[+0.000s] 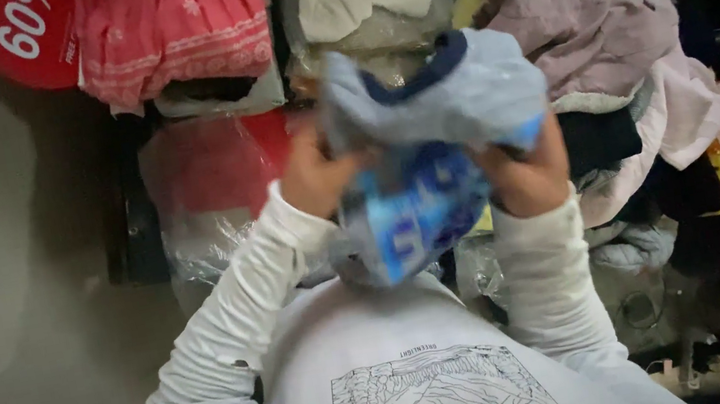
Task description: Unpacking clothing items from plastic bags and organizing them into a pile for sorting.
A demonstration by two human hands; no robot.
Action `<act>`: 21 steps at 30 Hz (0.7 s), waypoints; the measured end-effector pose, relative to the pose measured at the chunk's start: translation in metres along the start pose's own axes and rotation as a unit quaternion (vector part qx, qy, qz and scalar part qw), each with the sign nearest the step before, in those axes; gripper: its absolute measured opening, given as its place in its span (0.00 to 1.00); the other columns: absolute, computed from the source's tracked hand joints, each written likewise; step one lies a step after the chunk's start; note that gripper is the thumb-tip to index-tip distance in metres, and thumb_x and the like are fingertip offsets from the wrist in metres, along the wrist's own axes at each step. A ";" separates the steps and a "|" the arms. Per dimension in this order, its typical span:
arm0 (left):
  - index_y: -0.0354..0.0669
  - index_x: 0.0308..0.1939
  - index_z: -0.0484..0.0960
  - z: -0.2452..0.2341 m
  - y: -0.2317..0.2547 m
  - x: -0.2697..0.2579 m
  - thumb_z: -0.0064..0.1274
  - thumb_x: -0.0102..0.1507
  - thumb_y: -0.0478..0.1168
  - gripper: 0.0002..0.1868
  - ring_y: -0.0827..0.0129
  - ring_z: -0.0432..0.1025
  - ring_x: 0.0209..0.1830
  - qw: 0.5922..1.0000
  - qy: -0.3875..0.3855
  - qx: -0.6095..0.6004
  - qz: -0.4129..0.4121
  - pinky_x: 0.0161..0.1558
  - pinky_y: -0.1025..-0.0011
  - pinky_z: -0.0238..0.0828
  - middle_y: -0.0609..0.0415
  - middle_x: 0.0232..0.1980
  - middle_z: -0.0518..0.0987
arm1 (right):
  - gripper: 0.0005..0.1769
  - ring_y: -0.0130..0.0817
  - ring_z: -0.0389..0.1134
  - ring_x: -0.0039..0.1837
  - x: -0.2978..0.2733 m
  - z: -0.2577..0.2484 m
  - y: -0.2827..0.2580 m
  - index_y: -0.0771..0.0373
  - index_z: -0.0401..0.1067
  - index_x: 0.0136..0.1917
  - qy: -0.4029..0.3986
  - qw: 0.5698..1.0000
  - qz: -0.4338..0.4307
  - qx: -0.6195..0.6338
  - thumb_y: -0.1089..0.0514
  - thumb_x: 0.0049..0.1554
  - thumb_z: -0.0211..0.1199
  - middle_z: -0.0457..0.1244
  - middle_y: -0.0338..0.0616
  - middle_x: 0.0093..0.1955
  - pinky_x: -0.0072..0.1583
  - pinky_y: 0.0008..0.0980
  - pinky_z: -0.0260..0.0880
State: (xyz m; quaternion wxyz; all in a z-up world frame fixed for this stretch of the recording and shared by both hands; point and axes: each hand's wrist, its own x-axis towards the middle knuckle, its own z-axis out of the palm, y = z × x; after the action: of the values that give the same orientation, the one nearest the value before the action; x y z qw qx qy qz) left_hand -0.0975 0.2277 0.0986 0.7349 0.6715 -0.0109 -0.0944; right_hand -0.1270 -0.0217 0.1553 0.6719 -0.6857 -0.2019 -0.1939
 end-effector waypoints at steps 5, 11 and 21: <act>0.44 0.62 0.74 -0.072 -0.137 0.054 0.67 0.57 0.60 0.37 0.52 0.71 0.65 0.908 0.084 0.408 -0.047 0.65 0.54 0.63 0.44 0.60 0.78 | 0.31 0.44 0.70 0.56 -0.091 -0.020 0.169 0.58 0.73 0.59 0.030 0.893 0.247 -0.374 0.45 0.48 0.81 0.67 0.49 0.52 0.55 0.40 0.72; 0.33 0.74 0.61 -0.057 -0.162 0.011 0.61 0.59 0.63 0.51 0.46 0.59 0.72 0.769 0.123 0.623 -0.078 0.69 0.51 0.58 0.38 0.73 0.63 | 0.17 0.62 0.66 0.65 -0.122 0.010 0.214 0.69 0.71 0.61 -0.091 0.855 0.205 -0.468 0.56 0.63 0.57 0.64 0.64 0.60 0.66 0.51 0.67; 0.42 0.51 0.80 -0.089 -0.239 0.036 0.50 0.62 0.38 0.14 0.51 0.76 0.50 0.770 0.103 0.627 -0.055 0.51 0.52 0.71 0.46 0.51 0.81 | 0.26 0.60 0.73 0.54 -0.126 0.052 0.240 0.56 0.73 0.64 -0.253 0.711 0.296 -0.586 0.52 0.52 0.64 0.67 0.57 0.60 0.54 0.53 0.77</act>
State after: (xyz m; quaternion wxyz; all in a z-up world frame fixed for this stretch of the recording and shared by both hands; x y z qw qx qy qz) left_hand -0.0793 0.2904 -0.1503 0.1405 0.9883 0.0449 -0.0376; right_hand -0.1048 0.0244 -0.1155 0.0819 -0.9899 0.0029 0.1158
